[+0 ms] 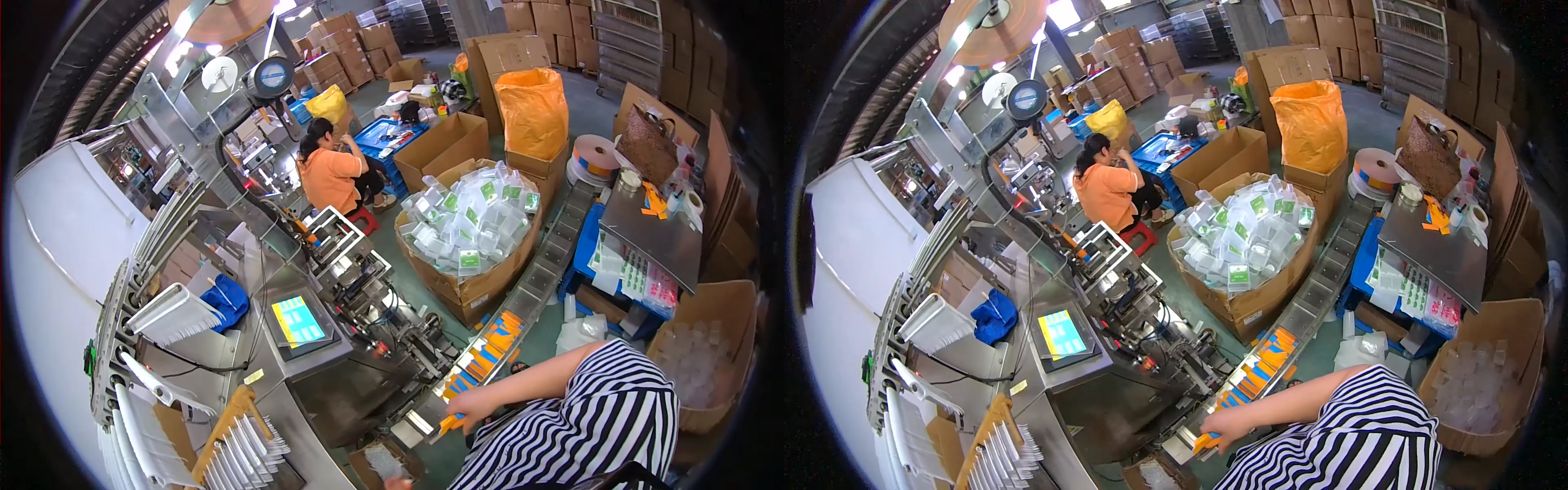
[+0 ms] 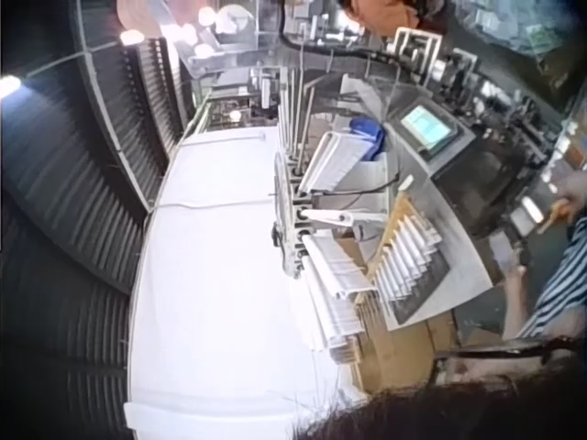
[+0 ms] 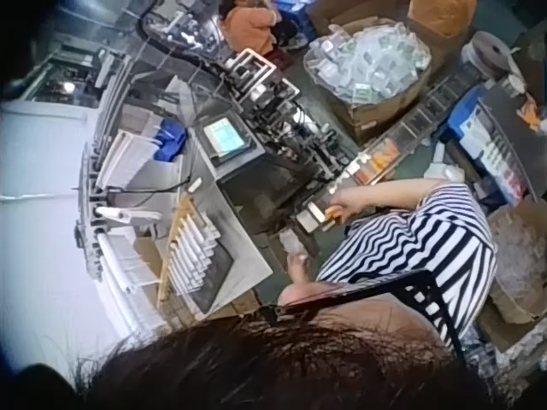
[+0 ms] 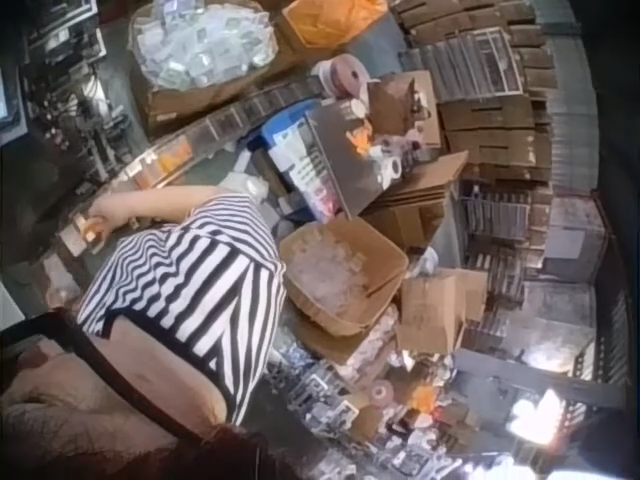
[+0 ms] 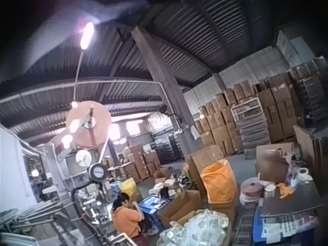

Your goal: Operating a plastic container packaging machine and organizing packed items.

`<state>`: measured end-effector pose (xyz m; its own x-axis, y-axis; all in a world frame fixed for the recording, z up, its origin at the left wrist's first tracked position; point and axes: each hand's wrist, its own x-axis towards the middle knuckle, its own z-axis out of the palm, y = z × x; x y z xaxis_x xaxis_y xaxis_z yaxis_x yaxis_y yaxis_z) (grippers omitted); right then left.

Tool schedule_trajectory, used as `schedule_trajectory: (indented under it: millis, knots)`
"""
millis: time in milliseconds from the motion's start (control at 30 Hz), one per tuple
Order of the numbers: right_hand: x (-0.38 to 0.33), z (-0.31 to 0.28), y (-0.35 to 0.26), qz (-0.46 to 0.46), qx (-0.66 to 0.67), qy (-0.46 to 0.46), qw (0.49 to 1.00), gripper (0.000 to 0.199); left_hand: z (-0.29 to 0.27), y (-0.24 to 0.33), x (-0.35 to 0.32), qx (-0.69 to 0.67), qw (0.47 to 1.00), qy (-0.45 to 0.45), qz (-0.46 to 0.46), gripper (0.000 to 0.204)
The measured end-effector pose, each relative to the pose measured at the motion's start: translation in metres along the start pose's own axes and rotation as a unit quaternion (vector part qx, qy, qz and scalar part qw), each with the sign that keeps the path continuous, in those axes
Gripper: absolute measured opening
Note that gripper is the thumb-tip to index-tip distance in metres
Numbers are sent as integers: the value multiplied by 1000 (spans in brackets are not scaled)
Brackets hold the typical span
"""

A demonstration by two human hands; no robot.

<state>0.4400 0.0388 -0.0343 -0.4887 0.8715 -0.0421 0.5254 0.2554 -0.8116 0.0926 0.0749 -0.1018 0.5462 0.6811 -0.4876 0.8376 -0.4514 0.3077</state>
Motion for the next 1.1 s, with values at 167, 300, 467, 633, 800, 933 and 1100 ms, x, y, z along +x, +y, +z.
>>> schedule_trajectory:
  millis: [167,300,467,633,800,933,1100]
  knots:
    - [-23,18,19,54,33,112,992,30,44,-70,18,-367,882,-49,-291,29]
    - [-38,19,24,224,257,235,910,24,40,15,86,-805,562,10,-187,24]
    - [-37,11,14,217,343,303,862,43,-12,219,133,-752,645,133,16,36]
    - [-58,-38,15,255,373,363,815,65,-71,324,139,-764,640,83,30,38]
    - [-115,-115,48,179,492,552,649,27,-58,384,171,-796,583,-130,93,44]
    - [-174,-190,104,108,495,543,670,15,-42,434,221,-677,698,-234,10,19]
    - [-246,-282,191,107,439,564,691,19,-64,530,312,-570,794,-209,-25,14]
